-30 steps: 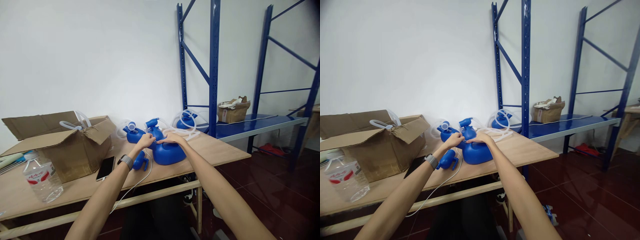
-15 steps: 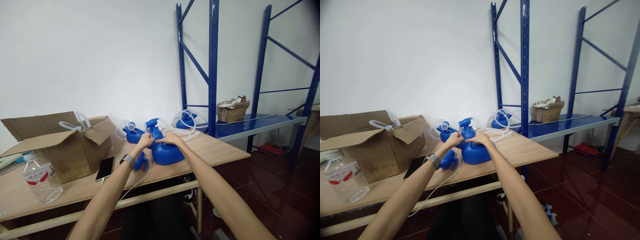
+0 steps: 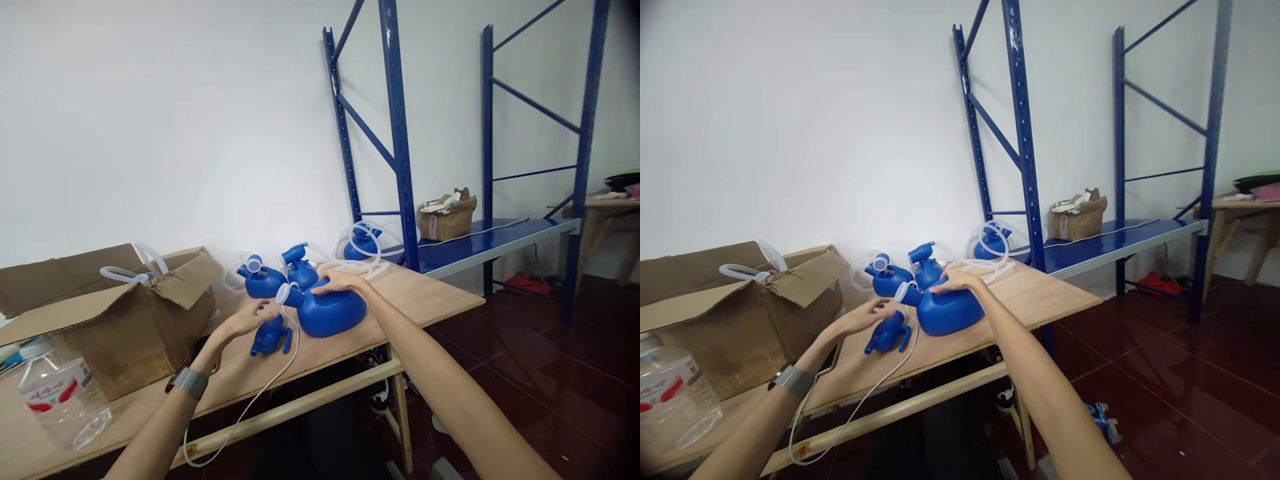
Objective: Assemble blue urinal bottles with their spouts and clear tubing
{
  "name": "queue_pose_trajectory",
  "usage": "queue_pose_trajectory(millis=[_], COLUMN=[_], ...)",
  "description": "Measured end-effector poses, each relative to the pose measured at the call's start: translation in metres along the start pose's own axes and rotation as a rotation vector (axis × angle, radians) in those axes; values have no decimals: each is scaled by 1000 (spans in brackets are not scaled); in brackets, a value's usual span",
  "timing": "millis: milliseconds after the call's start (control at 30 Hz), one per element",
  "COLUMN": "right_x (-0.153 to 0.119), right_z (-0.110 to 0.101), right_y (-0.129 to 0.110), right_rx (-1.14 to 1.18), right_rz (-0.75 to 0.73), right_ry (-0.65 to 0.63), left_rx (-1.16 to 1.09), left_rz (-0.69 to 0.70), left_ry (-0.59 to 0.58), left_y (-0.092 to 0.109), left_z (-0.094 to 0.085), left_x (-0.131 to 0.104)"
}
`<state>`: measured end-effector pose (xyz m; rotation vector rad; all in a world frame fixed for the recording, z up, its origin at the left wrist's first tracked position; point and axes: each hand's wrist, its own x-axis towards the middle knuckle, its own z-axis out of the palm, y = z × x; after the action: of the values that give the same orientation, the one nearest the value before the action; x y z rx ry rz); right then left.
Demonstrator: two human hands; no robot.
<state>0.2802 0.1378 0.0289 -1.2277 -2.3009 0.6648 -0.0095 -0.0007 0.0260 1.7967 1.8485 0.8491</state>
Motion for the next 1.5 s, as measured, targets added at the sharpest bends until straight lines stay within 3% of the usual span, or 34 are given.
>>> queue_pose_trajectory(millis=[67,133,267,367,533,700,800,900,1000,1100,1200,1300,1400,1500], right_x=[-2,-2,3,7,16,36,50,60,61,49,30,11,1,-2], right_z=[-2,1,14,24,50,79,97,111,110,88,58,42,45,54], right_y=[9,17,23,20,-3,-39,-54,-58,-38,11,73,116,128,121], right_rx=[61,84,12,-27,-76,-62,64,219,157,42,-318,-441,-465,-492], right_rz=[-115,-193,-182,-123,-57,-5,-112,-211,-34,83,229,173,119,75], right_ry=[-39,-60,26,116,226,207,226,405,525,531,426,310,286,306], left_rx=[7,-16,-30,-172,-583,-857,-992,-1057,-1010,-923,-957,-1040,-1095,-1105], left_rz=[-13,45,35,11,20,40,37,7,-48,-63,-11,9,-6,-23], left_ry=[-104,-112,101,226,418,501,528,532,508,460,437,402,267,130], left_y=[-17,-29,-39,-38,-37,-46,-53,-57,-58,-57,-53,-41,-24,-6], left_z=[2,8,16,13,2,10,18,24,22,16,13,19,31,46], left_x=[-12,-20,-25,-27,-36,-41,-39,-38,-38,-39,-40,-42,-47,-51])
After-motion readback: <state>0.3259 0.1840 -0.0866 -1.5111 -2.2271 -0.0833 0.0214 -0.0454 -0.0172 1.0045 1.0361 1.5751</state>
